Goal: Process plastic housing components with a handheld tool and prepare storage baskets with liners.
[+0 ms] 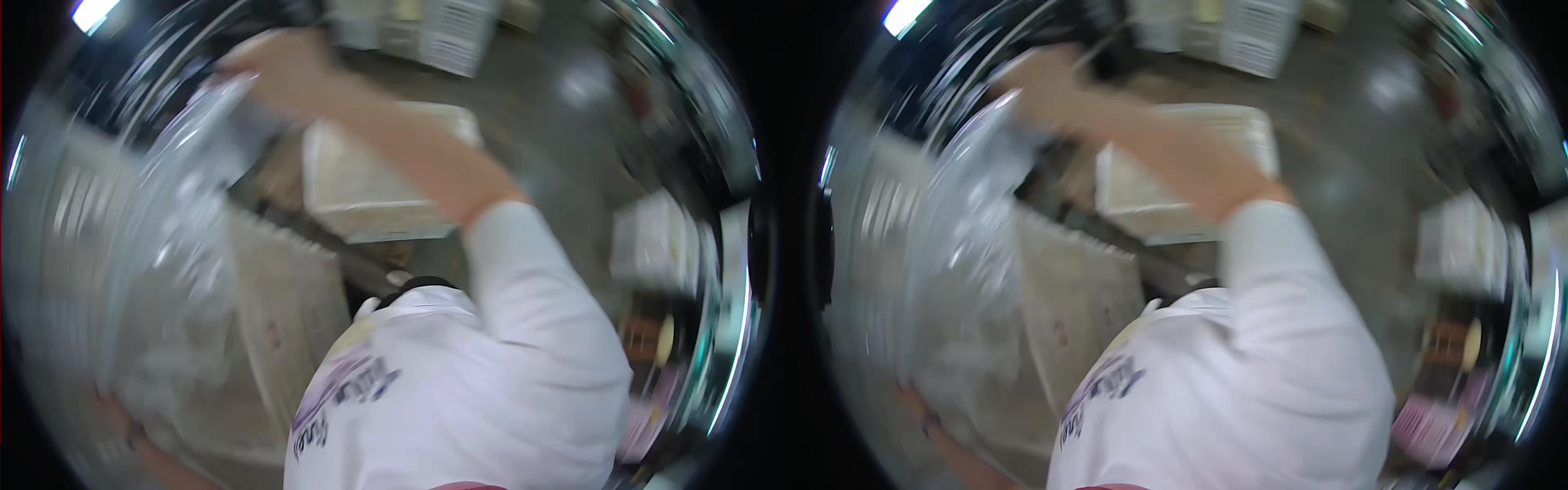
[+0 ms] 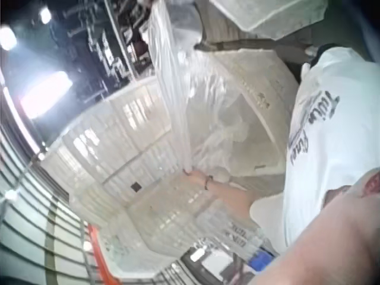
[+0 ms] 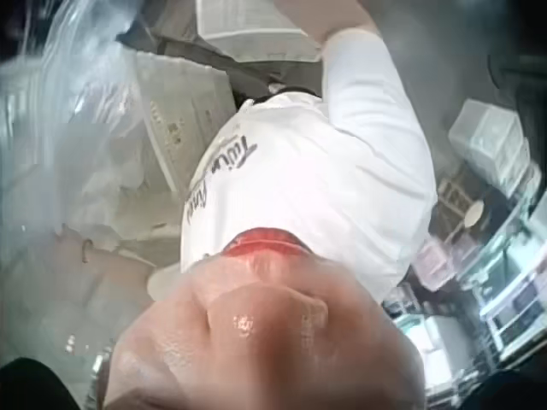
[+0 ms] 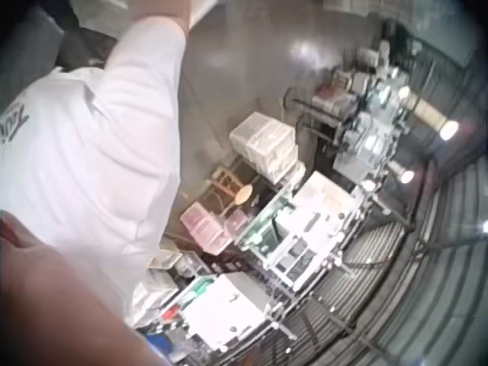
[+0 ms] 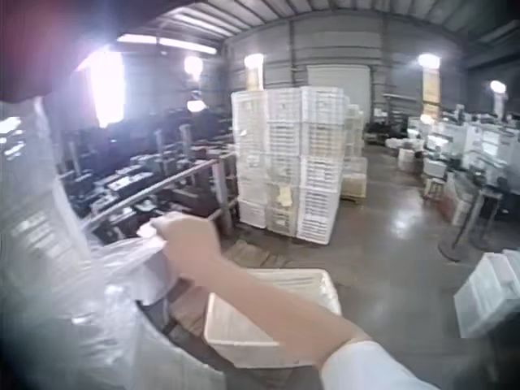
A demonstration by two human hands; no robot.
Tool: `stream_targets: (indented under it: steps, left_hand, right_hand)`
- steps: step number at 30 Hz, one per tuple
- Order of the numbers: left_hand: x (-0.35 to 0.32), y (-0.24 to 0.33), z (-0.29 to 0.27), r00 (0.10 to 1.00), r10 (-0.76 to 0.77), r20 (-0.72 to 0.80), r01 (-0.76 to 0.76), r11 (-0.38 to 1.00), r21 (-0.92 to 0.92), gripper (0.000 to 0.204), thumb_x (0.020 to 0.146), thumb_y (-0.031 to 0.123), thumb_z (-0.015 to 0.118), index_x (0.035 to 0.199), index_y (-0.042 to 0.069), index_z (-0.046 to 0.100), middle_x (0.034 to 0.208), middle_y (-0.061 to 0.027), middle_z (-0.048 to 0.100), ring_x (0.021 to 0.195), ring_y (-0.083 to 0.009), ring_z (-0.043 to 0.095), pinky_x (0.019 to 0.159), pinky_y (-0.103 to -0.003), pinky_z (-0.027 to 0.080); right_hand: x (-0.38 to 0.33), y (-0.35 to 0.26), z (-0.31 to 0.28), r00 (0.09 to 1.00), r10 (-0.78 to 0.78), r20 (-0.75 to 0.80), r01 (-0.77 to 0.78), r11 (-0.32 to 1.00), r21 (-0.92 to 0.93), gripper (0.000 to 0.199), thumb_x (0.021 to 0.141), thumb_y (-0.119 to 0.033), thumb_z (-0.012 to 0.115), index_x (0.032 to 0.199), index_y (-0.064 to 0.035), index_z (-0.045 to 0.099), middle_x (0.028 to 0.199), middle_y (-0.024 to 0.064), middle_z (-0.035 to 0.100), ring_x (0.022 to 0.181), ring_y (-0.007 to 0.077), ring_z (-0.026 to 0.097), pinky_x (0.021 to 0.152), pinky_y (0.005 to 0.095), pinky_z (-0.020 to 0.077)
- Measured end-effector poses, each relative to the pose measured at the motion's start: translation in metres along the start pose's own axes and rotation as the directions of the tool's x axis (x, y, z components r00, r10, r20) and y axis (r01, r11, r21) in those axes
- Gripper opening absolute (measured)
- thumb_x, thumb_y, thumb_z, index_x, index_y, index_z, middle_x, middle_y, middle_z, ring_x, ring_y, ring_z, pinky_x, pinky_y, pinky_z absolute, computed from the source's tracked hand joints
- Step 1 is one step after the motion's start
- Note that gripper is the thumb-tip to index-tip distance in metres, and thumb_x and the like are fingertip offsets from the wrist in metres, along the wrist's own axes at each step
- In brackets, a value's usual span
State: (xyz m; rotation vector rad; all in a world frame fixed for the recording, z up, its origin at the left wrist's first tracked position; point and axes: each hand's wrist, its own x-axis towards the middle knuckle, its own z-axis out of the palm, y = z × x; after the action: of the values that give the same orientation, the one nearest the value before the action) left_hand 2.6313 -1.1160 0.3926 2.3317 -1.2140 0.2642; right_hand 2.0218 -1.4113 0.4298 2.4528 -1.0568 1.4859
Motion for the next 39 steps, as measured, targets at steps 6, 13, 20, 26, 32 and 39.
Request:
stream_targets:
  steps: [6, 13, 20, 26, 32, 39]
  left_hand:
    - [-0.061, -0.050, -0.086, 0.989, -0.109, -0.105, 0.131, 0.964, 0.231, 0.049, 0.075, 0.007, 0.057, 0.123, 0.005, 0.048, 0.112, -0.0181, 0.058, 0.104, -0.0295, 0.055, 0.089, -0.035, 0.042]
    - [-0.123, 0.048, -0.106, 0.990, 0.118, 0.073, -0.131, 0.966, 0.221, 0.068, 0.069, 0.007, 0.066, 0.131, 0.006, 0.039, 0.129, -0.0158, 0.044, 0.122, -0.0316, 0.039, 0.103, -0.038, 0.029]
    - [-0.146, 0.318, -0.084, 0.862, 0.464, -0.205, -0.507, 0.769, -0.390, 0.069, 0.065, 0.015, 0.074, 0.126, 0.005, 0.044, 0.123, -0.0121, 0.049, 0.117, -0.0265, 0.044, 0.100, -0.036, 0.033]
    - [-0.148, 0.313, -0.061, 0.955, 0.221, -0.197, -0.282, 0.883, -0.375, 0.033, 0.074, 0.014, 0.070, 0.102, 0.003, 0.056, 0.090, -0.0051, 0.061, 0.083, -0.0189, 0.060, 0.076, -0.031, 0.046]
    - [-0.160, 0.306, -0.068, 0.999, 0.031, -0.010, -0.025, 0.518, -0.855, 0.013, 0.086, 0.014, 0.061, 0.089, 0.001, 0.060, 0.080, 0.0001, 0.059, 0.068, -0.0056, 0.054, 0.064, -0.021, 0.045]
    - [-0.169, 0.319, -0.077, 0.996, -0.063, 0.071, 0.093, 0.518, -0.850, 0.015, 0.088, 0.016, 0.057, 0.093, 0.002, 0.060, 0.074, 0.0013, 0.057, 0.062, -0.0062, 0.054, 0.060, -0.021, 0.044]
  right_hand:
    - [0.009, 0.029, -0.020, 0.901, 0.099, 0.423, -0.278, 0.879, 0.387, 0.025, 0.069, -0.004, 0.062, 0.094, -0.0020, 0.064, 0.085, 0.0042, 0.063, 0.079, 0.0117, 0.058, 0.070, 0.0256, 0.0463]
    - [0.054, -0.072, 0.023, 0.847, -0.118, 0.519, -0.423, 0.442, 0.791, 0.030, 0.066, 0.005, 0.057, 0.095, -0.0031, 0.062, 0.084, 0.0008, 0.060, 0.074, 0.0078, 0.055, 0.065, 0.0204, 0.0447]
    - [0.068, -0.173, 0.044, 0.803, -0.420, 0.423, -0.168, 0.522, 0.836, 0.023, 0.065, -0.001, 0.066, 0.086, -0.0050, 0.057, 0.076, -0.0027, 0.054, 0.066, 0.0053, 0.049, 0.059, 0.0197, 0.0385]
    - [0.053, -0.199, 0.050, 0.742, -0.553, 0.380, -0.170, 0.393, 0.904, 0.022, 0.067, -0.002, 0.071, 0.083, -0.0038, 0.055, 0.077, -0.0029, 0.052, 0.071, 0.0061, 0.047, 0.066, 0.0196, 0.0393]
    - [0.051, -0.177, 0.079, 0.723, -0.526, 0.447, -0.391, 0.222, 0.893, 0.015, 0.077, -0.001, 0.066, 0.091, -0.0007, 0.063, 0.082, 0.0019, 0.063, 0.075, 0.0064, 0.056, 0.070, 0.0201, 0.0445]
    - [0.050, -0.174, 0.072, 0.713, -0.491, 0.501, -0.540, 0.071, 0.839, 0.009, 0.083, -0.006, 0.061, 0.088, 0.0018, 0.063, 0.071, 0.0036, 0.061, 0.067, 0.0085, 0.055, 0.065, 0.0213, 0.0439]
